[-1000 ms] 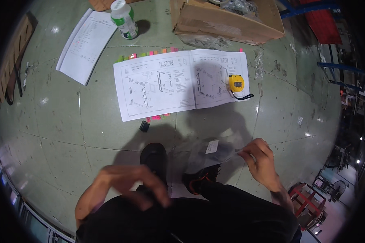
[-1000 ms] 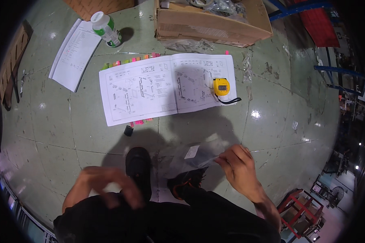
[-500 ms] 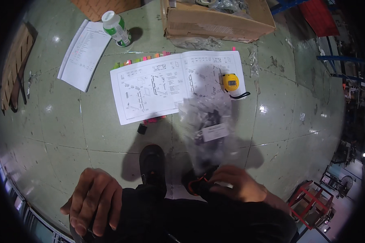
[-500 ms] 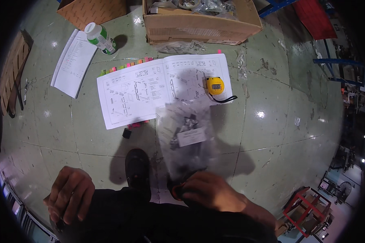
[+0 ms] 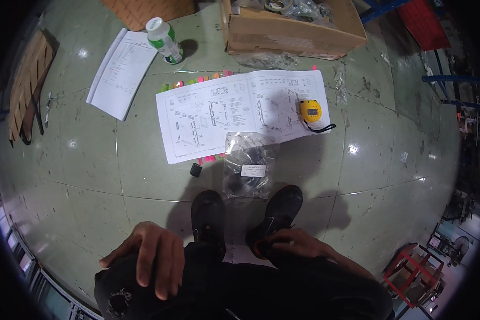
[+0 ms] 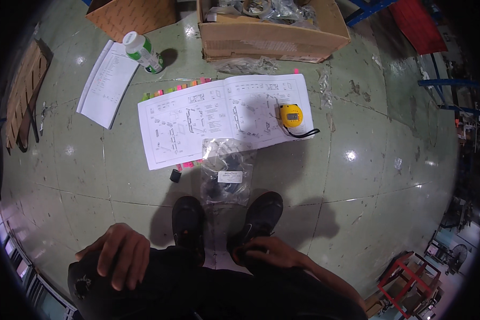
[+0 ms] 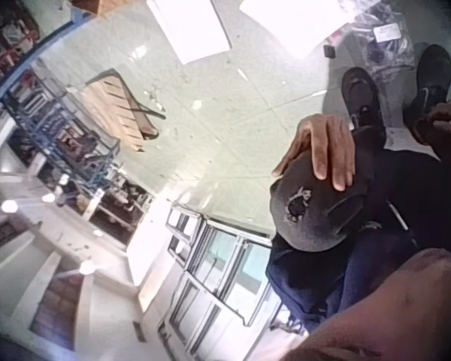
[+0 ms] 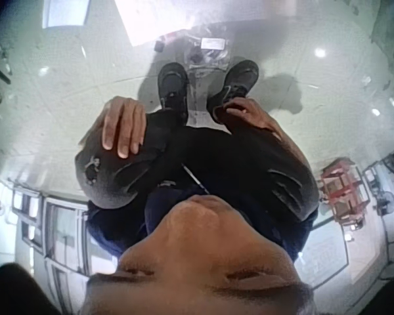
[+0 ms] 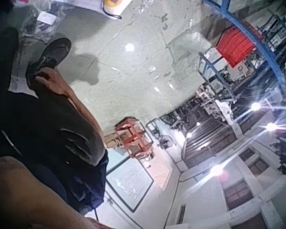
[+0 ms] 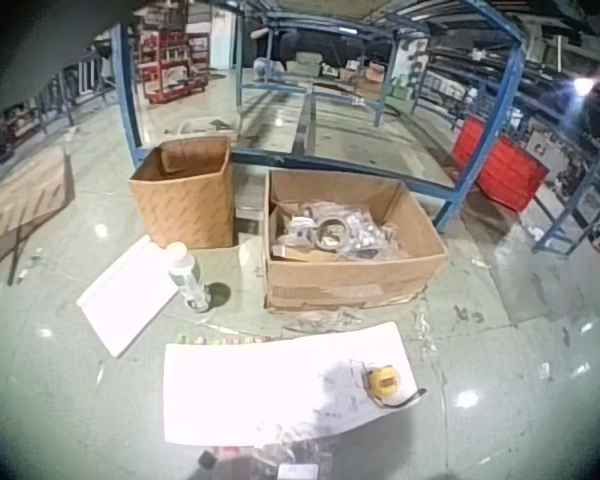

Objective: The person looks at blueprints by a frame, walks over, and sits on the floor. The person then flips through the pages of an instruction booklet by hand, picks up a bag of hardware, and points to the diagram in the booklet.

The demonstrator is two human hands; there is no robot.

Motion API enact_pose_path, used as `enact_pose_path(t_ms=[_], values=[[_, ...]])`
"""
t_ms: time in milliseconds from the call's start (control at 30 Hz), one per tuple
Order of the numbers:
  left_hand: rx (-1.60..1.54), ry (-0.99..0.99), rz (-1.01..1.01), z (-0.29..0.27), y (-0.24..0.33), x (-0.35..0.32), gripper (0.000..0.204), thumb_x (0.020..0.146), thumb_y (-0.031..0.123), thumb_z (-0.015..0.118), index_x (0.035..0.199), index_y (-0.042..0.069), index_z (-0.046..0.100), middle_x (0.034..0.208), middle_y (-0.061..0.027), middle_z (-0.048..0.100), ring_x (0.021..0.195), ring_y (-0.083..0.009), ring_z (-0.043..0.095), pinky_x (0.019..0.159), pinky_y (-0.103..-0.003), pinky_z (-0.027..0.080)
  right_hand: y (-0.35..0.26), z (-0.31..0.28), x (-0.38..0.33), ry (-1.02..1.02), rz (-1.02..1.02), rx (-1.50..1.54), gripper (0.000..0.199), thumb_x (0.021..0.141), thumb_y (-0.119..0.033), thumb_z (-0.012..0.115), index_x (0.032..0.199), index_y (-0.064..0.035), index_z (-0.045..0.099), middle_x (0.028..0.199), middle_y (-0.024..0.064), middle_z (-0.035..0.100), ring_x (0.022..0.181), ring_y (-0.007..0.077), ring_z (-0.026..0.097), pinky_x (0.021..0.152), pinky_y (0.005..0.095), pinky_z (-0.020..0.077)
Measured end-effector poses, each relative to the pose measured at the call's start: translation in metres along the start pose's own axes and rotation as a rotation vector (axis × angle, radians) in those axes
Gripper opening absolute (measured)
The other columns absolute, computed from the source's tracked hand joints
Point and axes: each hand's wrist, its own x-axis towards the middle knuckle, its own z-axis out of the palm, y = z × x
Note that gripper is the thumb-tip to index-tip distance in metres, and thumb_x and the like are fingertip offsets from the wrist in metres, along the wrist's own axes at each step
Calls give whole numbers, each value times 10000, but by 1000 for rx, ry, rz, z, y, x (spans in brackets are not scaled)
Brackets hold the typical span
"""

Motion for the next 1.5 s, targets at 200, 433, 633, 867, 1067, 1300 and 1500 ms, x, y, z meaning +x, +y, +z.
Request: enact_pose_path(t_ms=[200, 433, 633, 867, 1067, 1300, 1500], values=[[-129, -51, -37, -33, -35, -30, 890, 665, 692, 697, 1091, -84, 612, 993, -223, 668, 941, -310, 668, 855, -384, 514, 45, 16, 20, 504, -131, -454, 222, 866, -198, 642, 1041, -66, 605, 942, 87, 634, 695, 314, 644, 630, 373, 527], [502, 691, -1184, -13, -55, -45, 535, 892, 516, 555, 927, -6, 667, 812, -188, 681, 788, -303, 677, 720, -399, 519, 40, 22, 40, 710, -374, -701, 223, 786, -95, 689, 993, -62, 615, 936, 92, 629, 783, 283, 639, 619, 373, 513], [1484, 424, -1716, -13, -48, -83, 638, 922, 549, 445, 708, -13, 659, 710, -218, 637, 701, -383, 640, 649, -454, 516, 74, -11, 5, 522, -533, -935, 383, 767, -84, 669, 1144, -73, 597, 1211, 103, 575, 1019, 290, 592, 834, 372, 501], [1283, 20, -1851, -54, -43, -62, 719, 913, 625, 377, 647, 17, 653, 611, -167, 628, 622, -341, 643, 603, -412, 521, 77, -36, -15, -95, -266, -1366, 727, 770, -266, 661, 1420, -115, 372, 1470, 116, 332, 1366, 281, 298, 1079, 601, 210], [1318, -81, -1662, -63, -51, -83, 787, 916, 658, 313, 579, 23, 633, 575, -172, 611, 604, -353, 636, 610, -417, 523, 138, -25, -6, -246, -157, -1578, 685, 893, -367, 484, 1462, -61, 257, 1494, 207, 253, 1384, 398, 233, 1048, 690, 152], [1578, 74, -1624, -55, -67, -93, 812, 897, 668, 365, 478, 9, 586, 490, -195, 550, 494, -387, 588, 513, -437, 491, 148, -17, 2, -352, -70, -1628, 685, 933, -390, 415, 1466, -10, 212, 1519, 238, 180, 1389, 435, 202, 1054, 691, 108], [1554, 5, -1645, -62, -64, -99, 763, 909, 645, 369, 548, 29, 640, 519, -179, 575, 516, -375, 598, 510, -432, 493, 168, -12, -6, -59, -258, -1659, 646, 900, -377, 465, 1427, -32, 323, 1501, 220, 228, 1378, 413, 224, 1053, 684, 149]])
